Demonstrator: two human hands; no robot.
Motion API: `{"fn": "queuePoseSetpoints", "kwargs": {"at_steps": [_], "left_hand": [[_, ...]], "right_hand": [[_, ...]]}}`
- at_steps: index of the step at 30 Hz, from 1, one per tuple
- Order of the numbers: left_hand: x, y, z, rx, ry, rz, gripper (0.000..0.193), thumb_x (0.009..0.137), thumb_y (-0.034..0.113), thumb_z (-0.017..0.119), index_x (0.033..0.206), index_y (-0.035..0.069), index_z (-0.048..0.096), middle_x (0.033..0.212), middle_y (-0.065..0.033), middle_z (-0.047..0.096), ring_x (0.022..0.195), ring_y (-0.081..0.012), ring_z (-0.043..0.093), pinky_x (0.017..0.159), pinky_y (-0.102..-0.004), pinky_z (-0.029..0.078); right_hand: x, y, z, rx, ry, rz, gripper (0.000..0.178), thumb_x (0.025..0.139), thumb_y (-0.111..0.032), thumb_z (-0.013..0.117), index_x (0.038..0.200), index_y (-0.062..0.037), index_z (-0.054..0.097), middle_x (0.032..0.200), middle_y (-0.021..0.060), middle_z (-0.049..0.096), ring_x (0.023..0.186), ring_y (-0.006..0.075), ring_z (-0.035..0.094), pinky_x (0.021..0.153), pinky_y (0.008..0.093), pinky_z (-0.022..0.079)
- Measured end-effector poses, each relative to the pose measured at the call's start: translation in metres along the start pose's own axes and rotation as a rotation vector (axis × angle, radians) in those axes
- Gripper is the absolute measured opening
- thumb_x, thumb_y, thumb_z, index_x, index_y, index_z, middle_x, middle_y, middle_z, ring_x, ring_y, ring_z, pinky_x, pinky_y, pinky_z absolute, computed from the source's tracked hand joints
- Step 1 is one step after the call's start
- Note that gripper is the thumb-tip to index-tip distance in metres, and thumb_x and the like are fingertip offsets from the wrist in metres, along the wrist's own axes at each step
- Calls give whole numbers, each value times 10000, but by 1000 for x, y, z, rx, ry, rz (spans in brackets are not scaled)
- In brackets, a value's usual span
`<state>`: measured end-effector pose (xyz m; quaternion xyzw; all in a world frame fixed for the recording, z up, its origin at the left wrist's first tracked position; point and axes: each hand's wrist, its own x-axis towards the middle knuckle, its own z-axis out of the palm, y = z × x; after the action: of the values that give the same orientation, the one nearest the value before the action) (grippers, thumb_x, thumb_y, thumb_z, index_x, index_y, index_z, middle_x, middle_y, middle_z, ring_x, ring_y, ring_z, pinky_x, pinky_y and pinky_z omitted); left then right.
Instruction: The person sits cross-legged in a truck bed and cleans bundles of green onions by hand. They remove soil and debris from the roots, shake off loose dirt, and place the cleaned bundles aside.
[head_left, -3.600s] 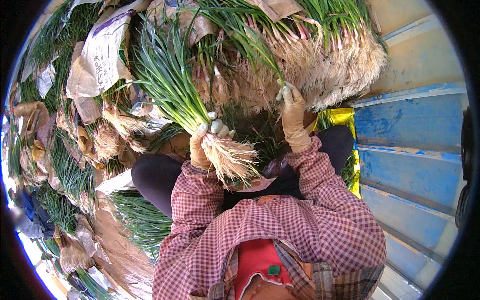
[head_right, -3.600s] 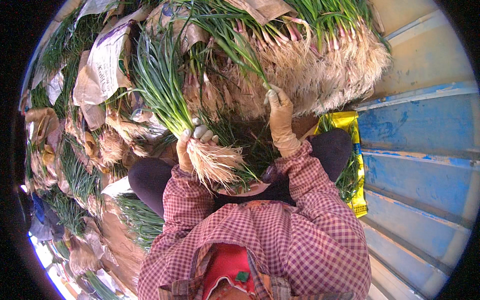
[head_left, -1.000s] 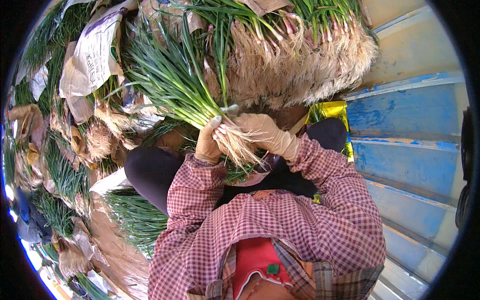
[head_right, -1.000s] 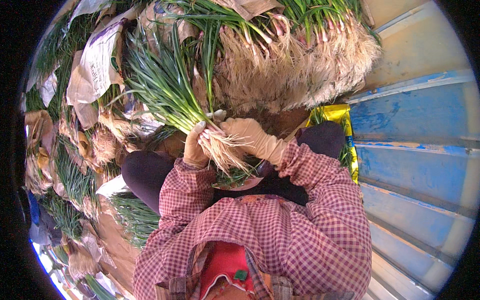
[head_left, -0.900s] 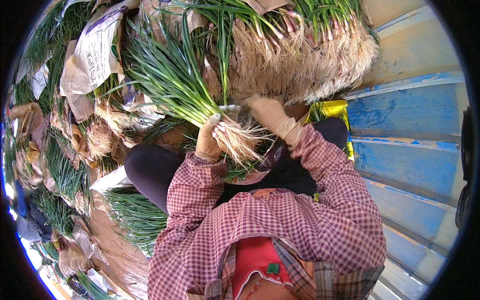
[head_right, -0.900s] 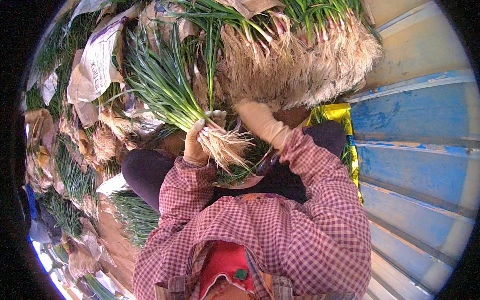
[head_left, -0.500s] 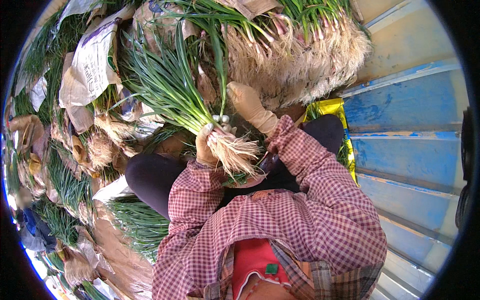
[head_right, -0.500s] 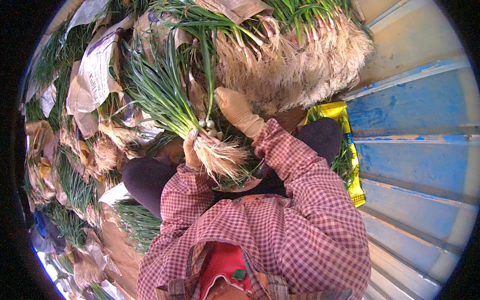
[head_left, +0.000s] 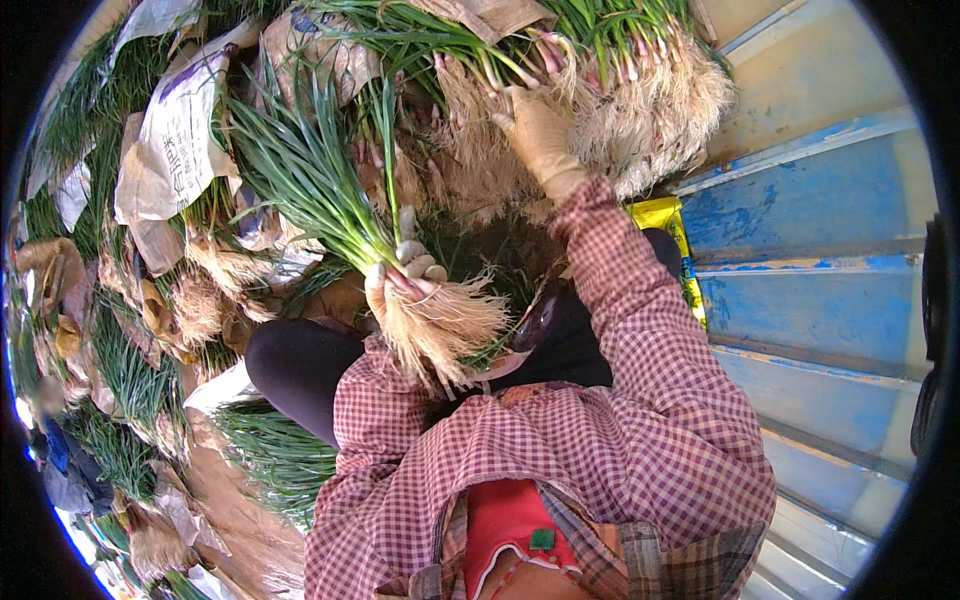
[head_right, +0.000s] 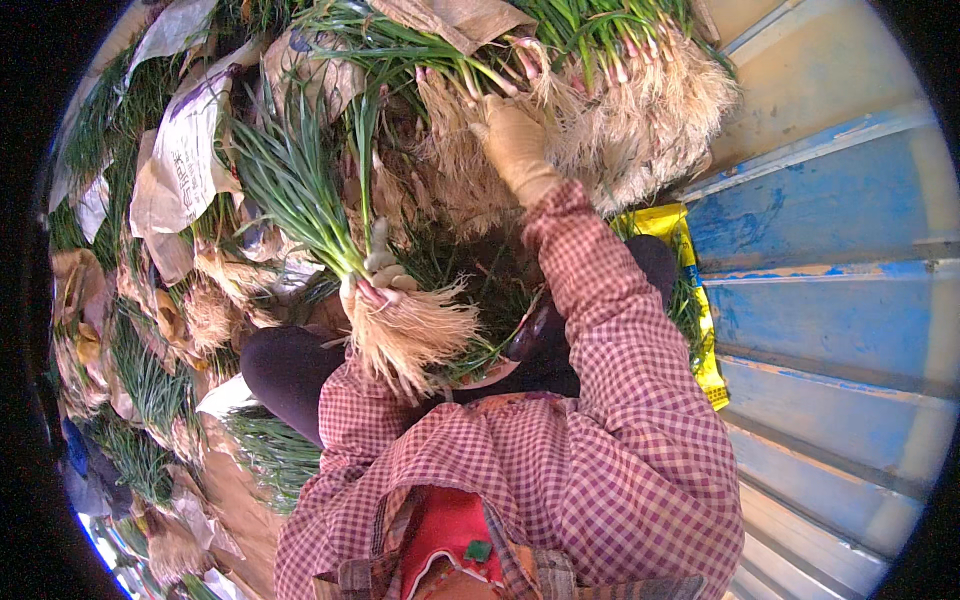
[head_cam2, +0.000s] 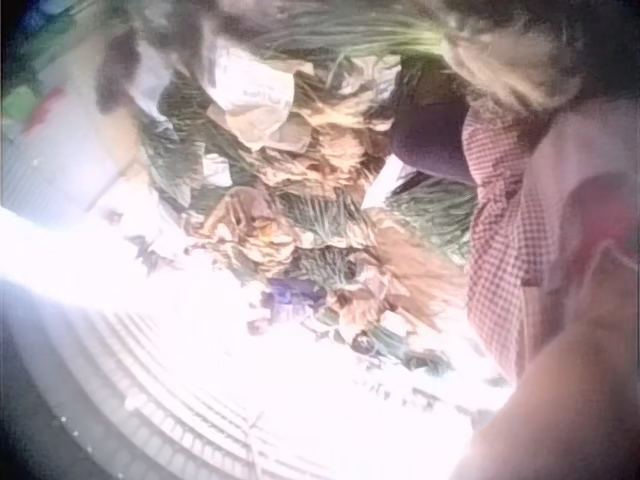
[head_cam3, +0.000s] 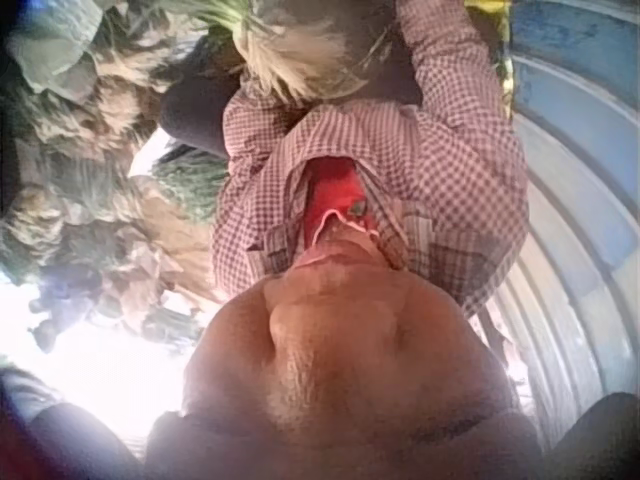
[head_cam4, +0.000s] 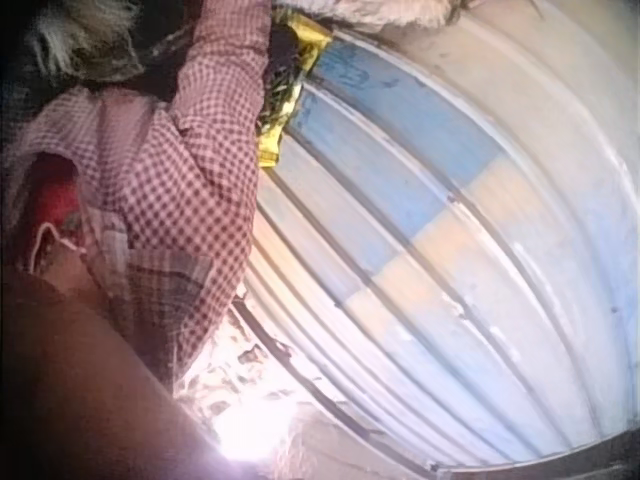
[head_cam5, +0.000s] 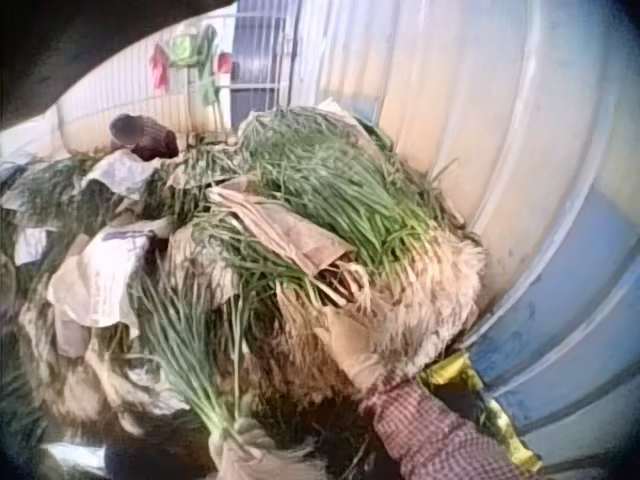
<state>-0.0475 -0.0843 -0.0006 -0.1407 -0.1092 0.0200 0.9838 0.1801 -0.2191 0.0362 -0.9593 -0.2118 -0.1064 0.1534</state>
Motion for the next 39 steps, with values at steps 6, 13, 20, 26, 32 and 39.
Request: {"fn": "queuePoseSetpoints", "kwargs": {"at_steps": [6, 13, 20, 26, 32, 39], "left_hand": [[-3, -18, 10, 91, -4, 126, 471, 860, 263, 540, 1217, 7, 372, 977, -59, 507, 920, -214, 523, 921, -430, 389], [-7, -19, -2, 195, 65, 114, 453, 880, 311, 502, 1227, 39, 399, 1061, -100, 537, 1052, -289, 529, 988, -488, 361], [2, -22, 2, 176, 42, 68, 431, 875, 258, 509, 1216, 25, 389, 944, -39, 532, 919, -199, 541, 973, -427, 374], [-1, -24, 1, 172, 66, 97, 464, 888, 281, 477, 1256, 23, 362, 935, -40, 509, 937, -210, 524, 987, -453, 347], [-5, -22, 7, 345, 127, 82, 441, 881, 319, 493, 1218, 54, 391, 1020, -68, 520, 1063, -266, 502, 1001, -482, 330], [5, -18, 6, 264, 44, 34, 330, 868, 247, 516, 1114, 82, 371, 852, 0, 450, 798, -149, 456, 890, -384, 366]], "right_hand": [[-66, 5, 6, 879, -129, 64, 248, 879, -227, 541, 1062, -60, 555, 955, 58, 603, 832, 145, 567, 700, 309, 486], [-101, 34, 50, 251, -249, -433, 224, 829, -256, 478, 854, -69, 599, 807, 150, 617, 721, 328, 599, 635, 414, 490], [27, 44, -3, -331, -270, 47, 262, 893, -310, 486, 1000, -102, 604, 760, 57, 613, 564, 170, 568, 623, 330, 504], [-131, 33, 40, 29, -705, -214, 309, 758, -264, 571, 980, -57, 626, 877, 138, 647, 812, 291, 626, 696, 381, 503], [-105, 16, 20, -9, -693, -245, 263, 779, -180, 545, 1002, -62, 619, 843, 150, 619, 793, 304, 610, 675, 402, 495], [26, 55, 9, -63, -14, -112, 340, 862, -294, 536, 1091, -43, 523, 954, 111, 536, 833, 206, 556, 733, 362, 494]]}}
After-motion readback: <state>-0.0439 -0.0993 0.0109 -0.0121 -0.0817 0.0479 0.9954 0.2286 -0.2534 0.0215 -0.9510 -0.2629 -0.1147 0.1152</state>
